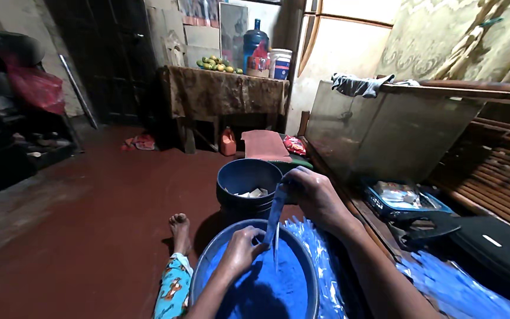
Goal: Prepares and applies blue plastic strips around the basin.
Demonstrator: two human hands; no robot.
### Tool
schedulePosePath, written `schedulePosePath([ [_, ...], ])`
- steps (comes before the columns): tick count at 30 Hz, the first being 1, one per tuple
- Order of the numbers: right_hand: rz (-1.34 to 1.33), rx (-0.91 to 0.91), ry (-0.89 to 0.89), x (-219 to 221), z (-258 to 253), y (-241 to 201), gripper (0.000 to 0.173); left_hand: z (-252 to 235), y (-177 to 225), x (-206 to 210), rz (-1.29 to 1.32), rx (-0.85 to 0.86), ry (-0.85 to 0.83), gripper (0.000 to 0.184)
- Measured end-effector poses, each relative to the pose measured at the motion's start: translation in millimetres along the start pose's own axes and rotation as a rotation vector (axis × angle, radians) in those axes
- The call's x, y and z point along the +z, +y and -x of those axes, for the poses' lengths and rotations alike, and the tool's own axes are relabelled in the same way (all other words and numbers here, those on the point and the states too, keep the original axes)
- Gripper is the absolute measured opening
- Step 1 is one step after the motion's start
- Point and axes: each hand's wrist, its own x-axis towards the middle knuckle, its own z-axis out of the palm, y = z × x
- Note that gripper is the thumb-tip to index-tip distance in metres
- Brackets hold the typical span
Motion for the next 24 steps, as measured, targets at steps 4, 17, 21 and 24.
schedulePosePath([
  [4, 0.012, -0.008, 0.021, 3, -1, 0, 0.010, 1, -15, 10, -0.022, -0.020, 0.014, 0.025],
  [17, 0.118, -0.064, 0.160, 10, 0, -6, 0.008, 4, -26, 18, -0.031, -0.047, 0.081, 0.030],
  [21, 0.112, -0.041, 0.054, 25, 5, -4, 0.013, 10, -24, 10, -0.064, -0.152, -0.042, 0.045],
  [24, 0.144, -0.053, 0.155, 25, 4, -9, 0.009, 10, -26, 8, -0.088, -0.174, -0.066, 0.046],
])
